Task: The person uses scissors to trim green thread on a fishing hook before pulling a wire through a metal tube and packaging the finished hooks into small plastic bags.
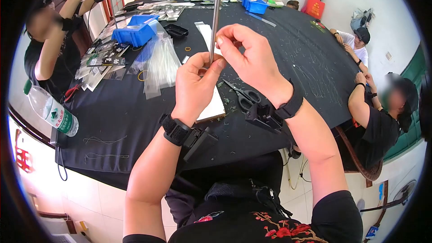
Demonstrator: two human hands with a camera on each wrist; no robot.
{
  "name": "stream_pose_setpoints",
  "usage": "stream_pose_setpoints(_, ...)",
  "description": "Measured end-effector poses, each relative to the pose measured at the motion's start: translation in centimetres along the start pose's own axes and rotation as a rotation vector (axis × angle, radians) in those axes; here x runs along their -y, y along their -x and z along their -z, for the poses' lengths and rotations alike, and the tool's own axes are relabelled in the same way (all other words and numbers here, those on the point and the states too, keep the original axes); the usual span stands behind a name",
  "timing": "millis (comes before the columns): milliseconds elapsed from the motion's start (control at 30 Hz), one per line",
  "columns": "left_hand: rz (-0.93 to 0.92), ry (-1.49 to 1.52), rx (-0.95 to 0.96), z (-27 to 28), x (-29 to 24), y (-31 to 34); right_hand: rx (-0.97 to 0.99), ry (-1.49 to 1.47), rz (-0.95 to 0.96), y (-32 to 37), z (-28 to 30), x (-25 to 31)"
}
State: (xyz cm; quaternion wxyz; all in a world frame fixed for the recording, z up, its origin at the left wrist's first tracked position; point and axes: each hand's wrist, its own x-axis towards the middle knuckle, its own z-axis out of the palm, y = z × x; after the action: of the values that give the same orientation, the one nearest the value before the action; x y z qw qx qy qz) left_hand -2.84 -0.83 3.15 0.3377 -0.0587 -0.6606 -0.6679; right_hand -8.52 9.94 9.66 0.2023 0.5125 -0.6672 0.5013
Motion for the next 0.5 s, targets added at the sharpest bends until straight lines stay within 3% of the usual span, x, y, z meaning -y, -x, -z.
stream_pose_setpoints(233, -0.042, -0.102, -0.042, 0.0, 0.3, -0.1, 0.155, 0.098, 0.019, 0.9, 1.2, -1.1)
stream_pose_setpoints(300, -0.032, -0.09, -0.02, 0.1, 0.4, -0.1, 0.134, 0.257, 0.002, 0.3, 2.4, -2.4)
stream_pose_setpoints(367, -0.043, -0.045, -0.038, -0.1, 0.5, 0.0, 0.235, 0.274, -0.214, -1.0, 4.1, -3.4)
stream_pose_setpoints(500, -0.034, -0.097, -0.025, 0.0, 0.3, 0.1, 0.283, 0.369, -0.261, -1.6, 4.9, -8.4)
